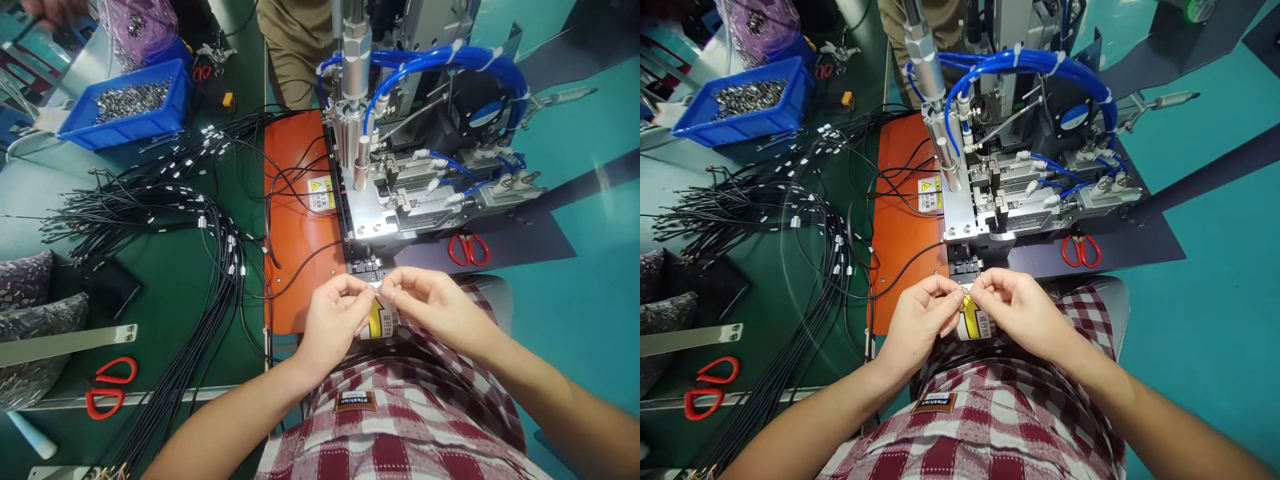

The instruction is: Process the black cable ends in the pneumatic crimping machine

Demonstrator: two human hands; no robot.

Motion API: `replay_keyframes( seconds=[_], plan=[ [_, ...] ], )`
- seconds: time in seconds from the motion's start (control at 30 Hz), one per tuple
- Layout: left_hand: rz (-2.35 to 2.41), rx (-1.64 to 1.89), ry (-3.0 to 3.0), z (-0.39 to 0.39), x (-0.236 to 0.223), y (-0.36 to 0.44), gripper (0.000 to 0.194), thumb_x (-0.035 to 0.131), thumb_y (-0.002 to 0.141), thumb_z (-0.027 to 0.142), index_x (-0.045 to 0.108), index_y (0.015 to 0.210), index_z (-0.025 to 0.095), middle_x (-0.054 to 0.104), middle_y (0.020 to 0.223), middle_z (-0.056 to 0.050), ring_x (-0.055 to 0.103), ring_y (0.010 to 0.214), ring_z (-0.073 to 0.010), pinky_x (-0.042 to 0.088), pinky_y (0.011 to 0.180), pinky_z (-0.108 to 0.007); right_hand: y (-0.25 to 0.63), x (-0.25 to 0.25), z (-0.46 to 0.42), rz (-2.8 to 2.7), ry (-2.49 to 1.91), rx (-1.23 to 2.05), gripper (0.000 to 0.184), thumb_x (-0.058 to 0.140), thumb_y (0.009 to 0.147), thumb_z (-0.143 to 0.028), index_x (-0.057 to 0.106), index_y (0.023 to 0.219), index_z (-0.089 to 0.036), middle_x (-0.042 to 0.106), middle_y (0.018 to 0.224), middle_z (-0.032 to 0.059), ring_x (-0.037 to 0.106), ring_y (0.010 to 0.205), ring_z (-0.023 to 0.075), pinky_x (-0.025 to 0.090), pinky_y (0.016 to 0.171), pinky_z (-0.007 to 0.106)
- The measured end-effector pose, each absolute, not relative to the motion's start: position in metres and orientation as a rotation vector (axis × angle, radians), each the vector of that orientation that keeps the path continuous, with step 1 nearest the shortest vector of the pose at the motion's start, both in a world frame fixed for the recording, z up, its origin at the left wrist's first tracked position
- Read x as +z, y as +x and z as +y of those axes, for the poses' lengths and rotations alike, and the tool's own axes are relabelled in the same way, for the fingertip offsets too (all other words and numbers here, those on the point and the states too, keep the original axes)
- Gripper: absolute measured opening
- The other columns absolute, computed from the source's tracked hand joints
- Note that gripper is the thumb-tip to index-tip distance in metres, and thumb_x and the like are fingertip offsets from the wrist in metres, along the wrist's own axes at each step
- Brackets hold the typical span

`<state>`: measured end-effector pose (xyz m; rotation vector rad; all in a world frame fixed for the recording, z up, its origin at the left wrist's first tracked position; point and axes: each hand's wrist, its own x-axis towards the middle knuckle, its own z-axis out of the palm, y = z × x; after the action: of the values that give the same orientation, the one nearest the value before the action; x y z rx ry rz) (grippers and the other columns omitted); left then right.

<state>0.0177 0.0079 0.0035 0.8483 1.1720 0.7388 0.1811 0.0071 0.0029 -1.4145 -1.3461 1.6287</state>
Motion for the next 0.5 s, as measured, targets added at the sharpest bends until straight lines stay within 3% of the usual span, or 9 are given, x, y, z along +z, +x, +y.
replay_keyframes(
  seconds=[0.1,0.23,0.4,0.5],
  plan=[
    [1.176,0.758,0.834,0.0091,0.0045,0.0176,0.02,0.064,0.082,0.029,0.052,0.076,0.015,0.041,0.043,0.009,0.031,0.038,-0.0028,0.021,0.041,-0.016,0.179,0.0022,0.0057,-1.24,-1.435,1.697,0.031,0.058,0.085,-0.046,0.06,0.077,-0.016,0.048,0.057,-0.0028,0.039,0.047,0.0102,0.032,0.043,0.023],
    [1.174,0.753,0.841,0.0103,0.0039,0.0174,0.02,0.064,0.082,0.029,0.052,0.075,0.015,0.042,0.043,0.009,0.032,0.038,-0.0031,0.022,0.041,-0.016,0.1747,-0.0022,0.0,-1.213,-1.509,1.577,0.027,0.063,0.082,-0.043,0.062,0.08,-0.016,0.053,0.064,-0.0006,0.04,0.049,0.0102,0.031,0.044,0.024],
    [1.145,0.738,0.857,0.0103,0.0041,0.0173,0.017,0.063,0.083,0.027,0.053,0.078,0.015,0.04,0.043,0.01,0.033,0.038,-0.0031,0.025,0.041,-0.015,0.1711,-0.0037,-0.0021,-1.286,-1.457,1.486,0.022,0.059,0.087,-0.036,0.06,0.078,-0.016,0.051,0.065,-0.0012,0.04,0.054,0.0108,0.034,0.049,0.024],
    [1.088,0.768,0.824,0.0103,0.0039,0.0163,0.018,0.066,0.081,0.027,0.055,0.08,0.014,0.049,0.053,0.007,0.037,0.038,-0.0018,0.026,0.04,-0.016,0.1734,-0.0006,0.0002,-1.254,-1.387,1.547,0.022,0.059,0.087,-0.035,0.057,0.076,-0.016,0.049,0.065,-0.0021,0.04,0.056,0.0102,0.033,0.05,0.023]
  ],
)
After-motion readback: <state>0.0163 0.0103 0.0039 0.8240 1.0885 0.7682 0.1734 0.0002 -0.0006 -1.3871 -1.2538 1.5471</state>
